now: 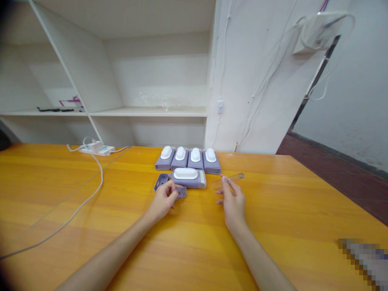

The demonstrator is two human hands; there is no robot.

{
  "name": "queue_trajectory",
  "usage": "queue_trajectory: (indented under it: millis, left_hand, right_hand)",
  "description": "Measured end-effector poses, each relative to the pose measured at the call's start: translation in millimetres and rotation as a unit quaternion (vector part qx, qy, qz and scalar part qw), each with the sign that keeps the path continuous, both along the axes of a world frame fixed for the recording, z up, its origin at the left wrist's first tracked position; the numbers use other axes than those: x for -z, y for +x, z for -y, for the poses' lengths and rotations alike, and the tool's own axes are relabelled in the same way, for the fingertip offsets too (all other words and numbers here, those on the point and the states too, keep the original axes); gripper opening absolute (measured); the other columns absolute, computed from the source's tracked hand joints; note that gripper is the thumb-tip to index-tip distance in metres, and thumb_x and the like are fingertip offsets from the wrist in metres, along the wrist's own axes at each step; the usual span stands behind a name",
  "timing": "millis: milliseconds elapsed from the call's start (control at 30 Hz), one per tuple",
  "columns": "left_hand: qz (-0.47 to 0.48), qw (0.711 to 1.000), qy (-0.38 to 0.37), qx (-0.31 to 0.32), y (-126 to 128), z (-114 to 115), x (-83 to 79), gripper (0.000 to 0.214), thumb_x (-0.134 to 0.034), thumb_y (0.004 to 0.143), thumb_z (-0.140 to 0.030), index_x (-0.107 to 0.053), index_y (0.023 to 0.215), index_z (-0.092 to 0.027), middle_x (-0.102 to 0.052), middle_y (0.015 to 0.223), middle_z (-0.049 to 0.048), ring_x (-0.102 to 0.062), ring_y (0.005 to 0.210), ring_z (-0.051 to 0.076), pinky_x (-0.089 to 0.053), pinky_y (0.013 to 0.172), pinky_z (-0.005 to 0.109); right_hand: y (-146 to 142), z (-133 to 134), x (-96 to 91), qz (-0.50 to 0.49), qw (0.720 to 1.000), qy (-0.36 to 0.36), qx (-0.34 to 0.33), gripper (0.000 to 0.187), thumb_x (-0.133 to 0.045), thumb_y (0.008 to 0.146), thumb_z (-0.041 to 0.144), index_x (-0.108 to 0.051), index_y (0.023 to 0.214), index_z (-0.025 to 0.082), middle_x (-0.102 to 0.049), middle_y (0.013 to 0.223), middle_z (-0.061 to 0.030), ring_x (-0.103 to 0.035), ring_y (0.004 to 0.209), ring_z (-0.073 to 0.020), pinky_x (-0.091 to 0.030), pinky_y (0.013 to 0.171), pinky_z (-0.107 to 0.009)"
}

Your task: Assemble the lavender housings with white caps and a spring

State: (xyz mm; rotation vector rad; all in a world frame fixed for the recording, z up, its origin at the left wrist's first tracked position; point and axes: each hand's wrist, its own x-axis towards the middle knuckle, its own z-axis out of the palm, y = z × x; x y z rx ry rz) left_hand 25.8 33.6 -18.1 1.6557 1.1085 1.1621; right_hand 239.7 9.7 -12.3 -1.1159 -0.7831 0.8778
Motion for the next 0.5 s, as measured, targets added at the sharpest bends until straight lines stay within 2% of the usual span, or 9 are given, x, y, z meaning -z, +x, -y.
queue_trajectory:
  millis: [67, 167, 233, 333, 433, 500]
  left_hand:
    - [0.02, 1.0, -0.009, -0.002, -0.2, -0.8, 0.3, 0.016, -0.047, 0.073, -0.022, -0.034, 0.065, -0.019, -0.062, 0.083, 0.0014, -0.054, 0.057, 0.008, -0.037, 0.04, 0.015]
    - [0.064, 0.997, -0.026, -0.026, 0.2, -3.2, 2.0, 0.019, -0.05, 0.074, -0.03, -0.035, 0.069, -0.02, -0.055, 0.068, -0.004, -0.05, 0.048, 0.007, -0.041, 0.037, 0.016]
    - [0.099, 0.993, -0.045, -0.035, 0.7, -4.9, 2.9, 0.023, -0.052, 0.076, -0.037, -0.036, 0.075, -0.021, -0.051, 0.062, -0.0064, -0.052, 0.048, 0.008, -0.044, 0.038, 0.017]
    - [0.127, 0.989, -0.069, -0.02, 1.3, -6.4, 3.9, 0.03, -0.051, 0.078, -0.043, -0.036, 0.093, -0.022, -0.056, 0.063, -0.0061, -0.059, 0.049, 0.012, -0.047, 0.039, 0.021]
    - [0.119, 0.991, -0.062, -0.006, 1.9, -6.8, 5.5, 0.038, -0.051, 0.08, -0.044, -0.037, 0.107, -0.022, -0.057, 0.062, -0.0058, -0.061, 0.048, 0.013, -0.048, 0.039, 0.022]
    - [0.098, 0.994, -0.052, 0.001, 2.9, -6.8, 6.7, 0.035, -0.051, 0.08, -0.045, -0.045, 0.104, -0.02, -0.057, 0.06, -0.0046, -0.062, 0.05, 0.014, -0.048, 0.039, 0.021]
  right_hand:
    - [-0.7, -0.6, -0.5, -0.062, 0.997, -0.015, -0.033, 0.038, -0.067, 0.073, 0.047, -0.061, 0.1, 0.021, -0.062, 0.108, -0.005, -0.062, 0.061, -0.0127, -0.048, 0.04, -0.018]
    - [-2.2, -1.2, -0.8, -0.153, 0.982, -0.027, -0.11, 0.03, -0.068, 0.075, 0.044, -0.061, 0.09, 0.019, -0.067, 0.095, -0.0055, -0.063, 0.06, -0.0128, -0.055, 0.053, -0.023]
    - [-2.5, -1.6, -0.5, -0.195, 0.969, -0.033, -0.146, 0.026, -0.071, 0.074, 0.039, -0.061, 0.087, 0.018, -0.068, 0.091, -0.0056, -0.064, 0.064, -0.0123, -0.056, 0.06, -0.022]
    - [-2.1, -1.0, 0.0, -0.227, 0.955, -0.038, -0.188, 0.026, -0.078, 0.067, 0.024, -0.062, 0.087, 0.019, -0.068, 0.093, -0.0039, -0.065, 0.076, -0.0116, -0.055, 0.069, -0.018]
    - [-2.1, 1.0, -0.1, -0.219, 0.95, -0.056, -0.217, 0.029, -0.08, 0.065, 0.018, -0.062, 0.088, 0.019, -0.068, 0.098, -0.0018, -0.062, 0.061, -0.0065, -0.054, 0.057, -0.013]
    - [-2.9, 2.0, -0.8, -0.207, 0.949, -0.067, -0.229, 0.025, -0.077, 0.069, 0.023, -0.062, 0.087, 0.019, -0.067, 0.1, -0.0024, -0.055, 0.049, -0.0037, -0.049, 0.044, -0.012]
